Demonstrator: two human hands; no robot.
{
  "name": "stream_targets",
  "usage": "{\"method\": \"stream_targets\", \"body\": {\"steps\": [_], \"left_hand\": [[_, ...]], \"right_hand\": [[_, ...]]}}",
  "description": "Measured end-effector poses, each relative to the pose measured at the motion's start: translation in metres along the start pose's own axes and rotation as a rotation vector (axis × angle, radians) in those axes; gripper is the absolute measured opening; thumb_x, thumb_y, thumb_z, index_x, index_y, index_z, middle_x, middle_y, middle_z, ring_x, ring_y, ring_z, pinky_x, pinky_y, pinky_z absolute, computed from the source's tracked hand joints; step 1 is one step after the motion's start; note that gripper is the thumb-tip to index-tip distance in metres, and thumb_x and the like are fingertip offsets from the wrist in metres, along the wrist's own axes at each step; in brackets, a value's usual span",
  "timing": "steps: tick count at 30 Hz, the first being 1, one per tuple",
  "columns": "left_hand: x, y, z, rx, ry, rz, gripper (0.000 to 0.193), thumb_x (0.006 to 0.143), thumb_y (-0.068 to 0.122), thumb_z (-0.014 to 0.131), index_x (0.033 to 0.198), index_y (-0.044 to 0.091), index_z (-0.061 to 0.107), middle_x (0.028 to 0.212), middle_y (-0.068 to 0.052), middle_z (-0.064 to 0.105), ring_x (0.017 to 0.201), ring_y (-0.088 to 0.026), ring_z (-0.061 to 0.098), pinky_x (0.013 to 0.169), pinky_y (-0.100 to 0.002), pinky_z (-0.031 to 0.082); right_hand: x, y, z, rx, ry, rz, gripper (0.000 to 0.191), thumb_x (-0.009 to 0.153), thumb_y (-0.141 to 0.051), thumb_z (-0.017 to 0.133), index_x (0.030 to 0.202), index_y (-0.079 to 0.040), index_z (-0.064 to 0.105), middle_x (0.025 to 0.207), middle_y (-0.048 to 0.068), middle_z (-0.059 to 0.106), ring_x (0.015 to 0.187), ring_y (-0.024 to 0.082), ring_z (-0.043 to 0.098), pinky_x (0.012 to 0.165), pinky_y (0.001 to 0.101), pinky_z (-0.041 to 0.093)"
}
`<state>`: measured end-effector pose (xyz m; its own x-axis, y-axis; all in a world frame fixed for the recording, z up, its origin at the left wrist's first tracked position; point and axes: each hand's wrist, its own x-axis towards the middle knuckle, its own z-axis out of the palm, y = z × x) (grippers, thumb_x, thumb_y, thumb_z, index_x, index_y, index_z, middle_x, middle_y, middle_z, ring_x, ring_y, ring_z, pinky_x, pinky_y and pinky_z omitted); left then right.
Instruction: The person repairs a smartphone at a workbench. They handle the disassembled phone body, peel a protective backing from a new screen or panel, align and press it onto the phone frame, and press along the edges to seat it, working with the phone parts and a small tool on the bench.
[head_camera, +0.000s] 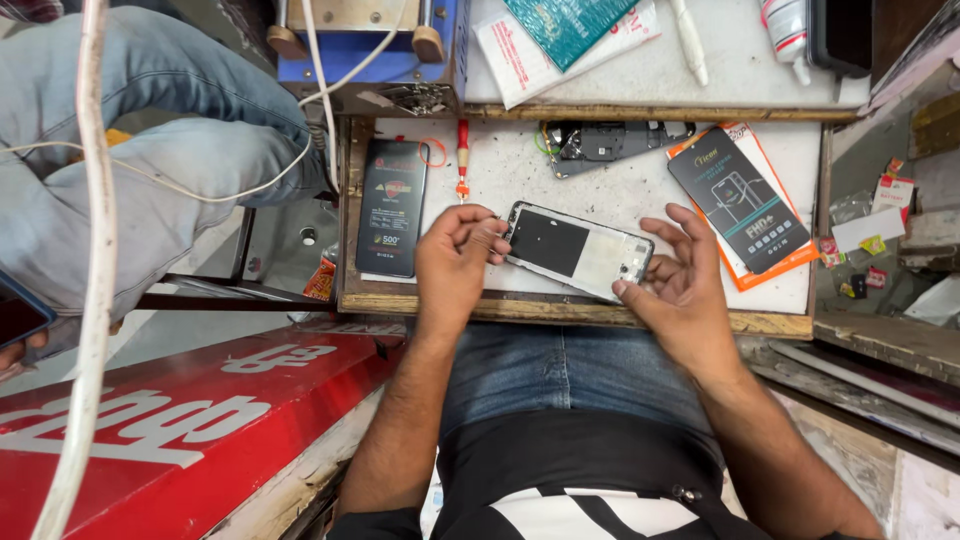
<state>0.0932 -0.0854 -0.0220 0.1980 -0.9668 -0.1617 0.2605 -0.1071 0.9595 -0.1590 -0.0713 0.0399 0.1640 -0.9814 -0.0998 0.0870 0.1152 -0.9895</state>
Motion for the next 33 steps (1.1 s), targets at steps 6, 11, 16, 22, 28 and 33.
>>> {"method": "stream_targets", "body": {"steps": [6,11,16,22,28,33], "left_hand": [[-0.010,-0.014,0.022,0.260,-0.020,0.015,0.011,0.101,0.002,0.063,0.110,-0.002,0.068,0.092,-0.008,0.074,0.081,-0.011,0.073,0.071,-0.023,0.060],[-0.009,-0.004,0.024,0.274,-0.021,0.095,0.012,0.099,0.001,0.062,0.110,-0.002,0.067,0.100,-0.005,0.068,0.081,-0.010,0.073,0.069,-0.023,0.061],[-0.008,0.006,0.025,0.342,-0.018,0.007,0.017,0.095,0.004,0.067,0.112,0.000,0.067,0.093,-0.005,0.073,0.075,-0.008,0.072,0.065,-0.023,0.058],[-0.012,0.010,0.028,0.746,-0.015,0.229,0.015,0.091,0.008,0.075,0.105,0.002,0.074,0.096,-0.008,0.074,0.077,-0.020,0.074,0.071,-0.031,0.060],[-0.015,0.014,0.030,1.001,-0.078,0.421,0.017,0.092,0.008,0.071,0.107,0.001,0.072,0.103,-0.014,0.072,0.090,-0.029,0.073,0.080,-0.037,0.060],[-0.011,0.017,0.031,1.086,-0.078,0.370,0.021,0.096,0.006,0.067,0.116,0.000,0.072,0.099,-0.015,0.071,0.089,-0.032,0.072,0.081,-0.040,0.059]], "right_hand": [[-0.032,0.015,0.009,0.361,0.074,0.278,0.080,0.090,0.014,0.057,0.163,-0.005,0.027,0.130,0.018,0.063,0.104,0.011,0.062,0.087,0.0221,0.053],[-0.037,0.018,0.008,0.430,0.030,0.263,0.073,0.097,0.011,0.055,0.165,-0.001,0.030,0.131,0.014,0.062,0.105,0.009,0.060,0.088,0.0208,0.052],[-0.028,0.012,0.017,0.388,0.032,0.358,0.066,0.097,0.008,0.048,0.160,-0.001,0.029,0.133,0.018,0.061,0.115,0.019,0.064,0.098,0.0342,0.057],[-0.030,0.011,0.019,0.374,0.024,0.416,0.066,0.096,0.008,0.044,0.159,-0.001,0.025,0.132,0.023,0.061,0.121,0.027,0.064,0.105,0.0447,0.056],[-0.036,0.027,0.013,0.335,-0.021,0.347,0.070,0.099,0.009,0.049,0.163,0.001,0.021,0.118,0.022,0.064,0.103,0.021,0.070,0.103,0.0429,0.057],[-0.039,0.037,0.011,0.314,0.003,0.367,0.076,0.094,0.007,0.055,0.162,0.000,0.020,0.114,0.018,0.067,0.094,0.014,0.071,0.099,0.0394,0.060]]}}
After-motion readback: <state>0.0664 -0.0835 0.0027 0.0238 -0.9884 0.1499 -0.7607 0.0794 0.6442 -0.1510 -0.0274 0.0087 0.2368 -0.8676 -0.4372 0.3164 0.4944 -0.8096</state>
